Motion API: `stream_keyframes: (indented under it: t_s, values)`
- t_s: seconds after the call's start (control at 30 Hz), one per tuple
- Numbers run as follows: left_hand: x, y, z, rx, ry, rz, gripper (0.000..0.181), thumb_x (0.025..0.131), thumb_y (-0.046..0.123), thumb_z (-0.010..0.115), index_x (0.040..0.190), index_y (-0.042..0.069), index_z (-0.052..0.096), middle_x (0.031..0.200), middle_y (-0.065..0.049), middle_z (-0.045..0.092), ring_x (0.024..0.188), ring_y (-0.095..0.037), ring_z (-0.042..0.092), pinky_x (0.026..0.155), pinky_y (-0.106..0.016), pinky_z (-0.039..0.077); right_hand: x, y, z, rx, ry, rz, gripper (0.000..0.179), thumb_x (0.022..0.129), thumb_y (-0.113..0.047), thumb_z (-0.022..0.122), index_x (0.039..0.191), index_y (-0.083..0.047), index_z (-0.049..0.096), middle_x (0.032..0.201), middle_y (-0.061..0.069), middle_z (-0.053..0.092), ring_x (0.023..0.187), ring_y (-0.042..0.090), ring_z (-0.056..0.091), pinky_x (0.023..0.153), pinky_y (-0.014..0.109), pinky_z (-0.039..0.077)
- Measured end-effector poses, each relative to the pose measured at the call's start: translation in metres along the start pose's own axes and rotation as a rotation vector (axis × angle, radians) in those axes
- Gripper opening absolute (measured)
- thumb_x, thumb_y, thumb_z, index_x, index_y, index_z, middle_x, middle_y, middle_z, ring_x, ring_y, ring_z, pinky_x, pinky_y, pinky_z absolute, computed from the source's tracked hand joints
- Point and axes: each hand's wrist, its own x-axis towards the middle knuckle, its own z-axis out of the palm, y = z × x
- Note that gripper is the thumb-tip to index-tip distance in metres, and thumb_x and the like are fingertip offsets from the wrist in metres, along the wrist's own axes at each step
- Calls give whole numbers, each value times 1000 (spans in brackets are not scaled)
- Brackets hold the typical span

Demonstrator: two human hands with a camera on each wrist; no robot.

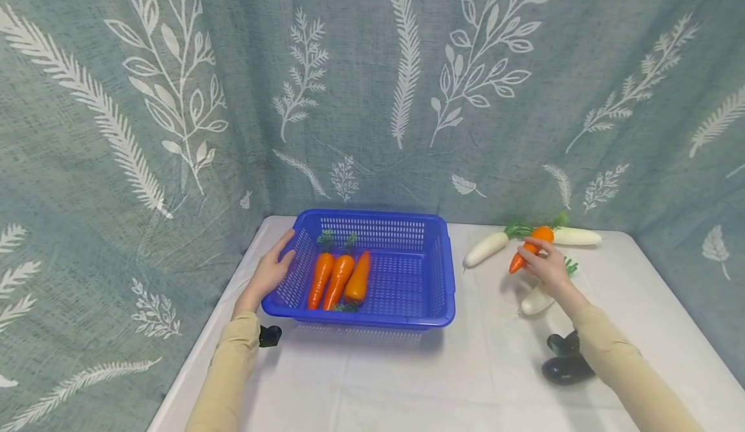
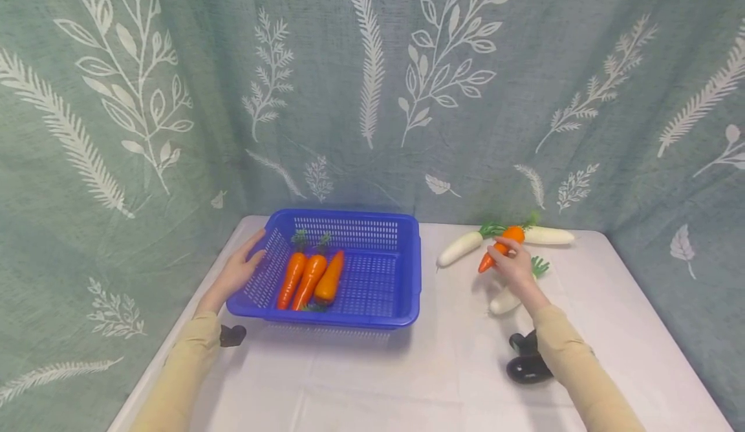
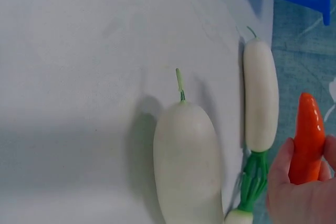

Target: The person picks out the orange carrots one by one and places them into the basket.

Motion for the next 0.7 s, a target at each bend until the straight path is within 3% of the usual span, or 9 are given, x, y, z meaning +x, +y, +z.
stream_keyframes:
  t_s: [0.17, 0.33, 0.47, 0.7]
  values:
    - [1, -1, 1, -8, -4, -6, 50, 105, 8, 39, 152, -2, 26, 157, -23, 22, 143, -43, 22, 118, -54, 16, -4, 0, -4, 8, -38, -30, 55, 99, -19, 59, 143, 6, 38, 121, 10, 46, 80, -5, 57, 81, 18, 55]
    - [1, 0, 1, -8, -3, -7, 50, 104, 8, 39, 152, -3, 25, 157, -23, 22, 143, -43, 22, 117, -55, 17, -7, 0, -7, 22, -64, -51, 34, 97, -21, 62, 129, -13, 55, 114, 0, 48, 82, -4, 58, 83, 21, 56]
    - [0, 1, 0, -5, -6, -13, 50, 105, 8, 39, 152, -2, 25, 158, -22, 22, 143, -42, 21, 118, -54, 16, -9, -2, -8, 23, -85, -68, 26, 96, -23, 63, 121, -22, 58, 117, 3, 47, 85, -3, 58, 83, 21, 56]
    - [-1, -1, 1, -36, 2, 20, 51, 105, 16, 39, 152, 0, 26, 157, -23, 22, 143, -44, 21, 117, -56, 15, -10, -5, -7, 16, -104, -85, 27, 96, -23, 64, 123, -20, 59, 120, 6, 44, 87, -1, 57, 82, 20, 56]
